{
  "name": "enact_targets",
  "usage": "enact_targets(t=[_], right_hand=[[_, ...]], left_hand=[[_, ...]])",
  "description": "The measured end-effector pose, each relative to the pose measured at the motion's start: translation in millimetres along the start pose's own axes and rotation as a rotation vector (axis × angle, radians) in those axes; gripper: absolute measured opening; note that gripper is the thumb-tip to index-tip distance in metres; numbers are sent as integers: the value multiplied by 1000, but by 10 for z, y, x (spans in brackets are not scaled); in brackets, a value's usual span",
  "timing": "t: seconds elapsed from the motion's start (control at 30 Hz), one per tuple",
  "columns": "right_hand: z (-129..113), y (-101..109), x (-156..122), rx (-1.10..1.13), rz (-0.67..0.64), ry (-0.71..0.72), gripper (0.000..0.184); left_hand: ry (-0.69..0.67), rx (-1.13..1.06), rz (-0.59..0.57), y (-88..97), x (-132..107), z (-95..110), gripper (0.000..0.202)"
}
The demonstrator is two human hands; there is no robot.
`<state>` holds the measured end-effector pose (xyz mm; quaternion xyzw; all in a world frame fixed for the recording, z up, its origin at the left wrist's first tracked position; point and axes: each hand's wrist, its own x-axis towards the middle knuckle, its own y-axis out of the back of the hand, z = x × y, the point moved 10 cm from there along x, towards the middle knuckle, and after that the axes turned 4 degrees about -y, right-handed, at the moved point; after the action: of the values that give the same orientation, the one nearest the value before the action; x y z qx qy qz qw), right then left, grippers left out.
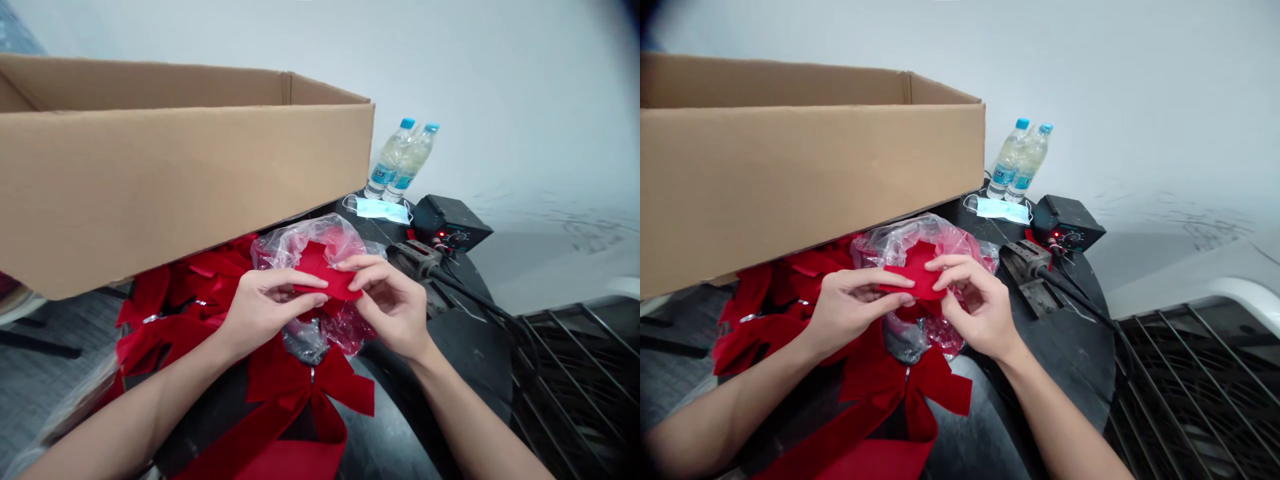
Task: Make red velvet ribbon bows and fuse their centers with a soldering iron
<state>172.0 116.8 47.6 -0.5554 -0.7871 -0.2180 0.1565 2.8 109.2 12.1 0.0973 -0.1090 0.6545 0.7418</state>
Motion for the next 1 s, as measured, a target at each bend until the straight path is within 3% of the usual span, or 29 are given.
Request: enact_targets(t=[0.13,0.23,0.3,0.4,0.57,0.73,1.0], right_hand=[[88,-4,12,-83,14,-42,18],[119,22,10,-114,66,-72,8],[148,20,4,-75,77,-111,10],[153,27,-3,-45,94,-146,16],[231,-54,-10,-17,1,-272,29],[239,-33,-20,-71,1,-288,13],[269,-33,-10,-37,-42,-352,17]], left_hand=[[-94,-36,59,42,14,69,18],[-52,-105,54,24,16,23,26],[-13,-152,58,19,15,-10,33],[-5,-140,74,29,17,-2,27],[-34,-47,66,19,18,39,21],[-41,-30,44,-1,33,32,24],[57,-98,1,-27,24,-55,32]])
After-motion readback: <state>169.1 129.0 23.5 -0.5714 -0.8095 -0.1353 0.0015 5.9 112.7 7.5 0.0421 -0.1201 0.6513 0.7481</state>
